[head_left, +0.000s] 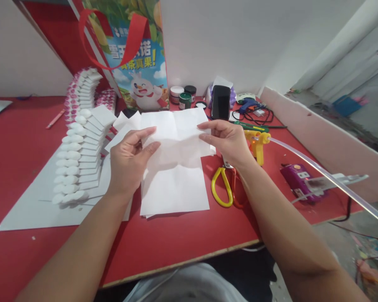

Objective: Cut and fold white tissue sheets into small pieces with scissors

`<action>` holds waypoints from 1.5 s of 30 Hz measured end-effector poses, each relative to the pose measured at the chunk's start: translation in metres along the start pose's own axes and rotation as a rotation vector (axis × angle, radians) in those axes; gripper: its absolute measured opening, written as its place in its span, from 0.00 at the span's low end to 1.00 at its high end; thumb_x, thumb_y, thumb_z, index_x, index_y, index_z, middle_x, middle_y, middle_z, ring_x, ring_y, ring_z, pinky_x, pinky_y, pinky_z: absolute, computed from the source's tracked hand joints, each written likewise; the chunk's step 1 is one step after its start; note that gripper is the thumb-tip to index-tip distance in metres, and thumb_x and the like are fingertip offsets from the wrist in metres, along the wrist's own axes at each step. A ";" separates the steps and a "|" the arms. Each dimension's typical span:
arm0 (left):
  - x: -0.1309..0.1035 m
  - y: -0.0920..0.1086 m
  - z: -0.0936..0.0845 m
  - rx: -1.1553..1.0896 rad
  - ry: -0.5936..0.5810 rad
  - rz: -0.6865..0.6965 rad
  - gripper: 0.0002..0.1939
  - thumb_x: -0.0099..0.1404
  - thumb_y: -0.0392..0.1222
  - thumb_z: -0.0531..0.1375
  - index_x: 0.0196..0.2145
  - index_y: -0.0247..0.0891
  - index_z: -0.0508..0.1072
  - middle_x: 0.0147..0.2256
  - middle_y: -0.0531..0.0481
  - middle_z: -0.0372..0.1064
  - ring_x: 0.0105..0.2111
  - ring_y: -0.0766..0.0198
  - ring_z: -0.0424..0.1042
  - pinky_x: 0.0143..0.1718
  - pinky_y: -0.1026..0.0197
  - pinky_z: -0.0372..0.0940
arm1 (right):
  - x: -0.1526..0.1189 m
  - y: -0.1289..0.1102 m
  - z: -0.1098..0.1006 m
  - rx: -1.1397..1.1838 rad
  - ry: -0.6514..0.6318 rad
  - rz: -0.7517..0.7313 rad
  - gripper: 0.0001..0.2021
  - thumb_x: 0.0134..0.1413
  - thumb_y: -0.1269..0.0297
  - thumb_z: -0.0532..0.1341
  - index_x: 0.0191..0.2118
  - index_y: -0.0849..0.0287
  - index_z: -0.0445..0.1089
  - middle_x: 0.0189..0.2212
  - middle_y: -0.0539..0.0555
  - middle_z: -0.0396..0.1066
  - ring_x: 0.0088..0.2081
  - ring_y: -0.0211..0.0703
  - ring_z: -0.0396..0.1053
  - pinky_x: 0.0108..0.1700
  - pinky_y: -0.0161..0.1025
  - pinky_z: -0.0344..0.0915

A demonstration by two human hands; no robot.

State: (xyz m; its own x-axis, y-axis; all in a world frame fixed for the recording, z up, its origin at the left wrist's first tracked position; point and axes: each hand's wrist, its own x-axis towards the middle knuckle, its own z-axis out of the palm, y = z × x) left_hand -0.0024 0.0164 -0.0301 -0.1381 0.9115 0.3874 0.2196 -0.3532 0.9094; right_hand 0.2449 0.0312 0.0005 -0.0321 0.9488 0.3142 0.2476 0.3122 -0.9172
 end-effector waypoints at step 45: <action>0.000 0.026 -0.005 -0.264 -0.164 -0.313 0.08 0.58 0.37 0.65 0.35 0.42 0.84 0.27 0.50 0.76 0.23 0.65 0.68 0.24 0.62 0.63 | -0.002 -0.008 -0.015 -0.118 -0.128 -0.042 0.10 0.62 0.57 0.61 0.39 0.55 0.78 0.25 0.50 0.67 0.25 0.38 0.59 0.26 0.38 0.55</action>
State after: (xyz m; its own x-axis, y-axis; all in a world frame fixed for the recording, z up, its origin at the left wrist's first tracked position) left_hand -0.0017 0.0059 -0.0061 0.0009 0.9970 0.0770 -0.0656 -0.0768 0.9949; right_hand 0.2573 0.0262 0.0103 -0.1655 0.9360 0.3107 0.3556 0.3505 -0.8664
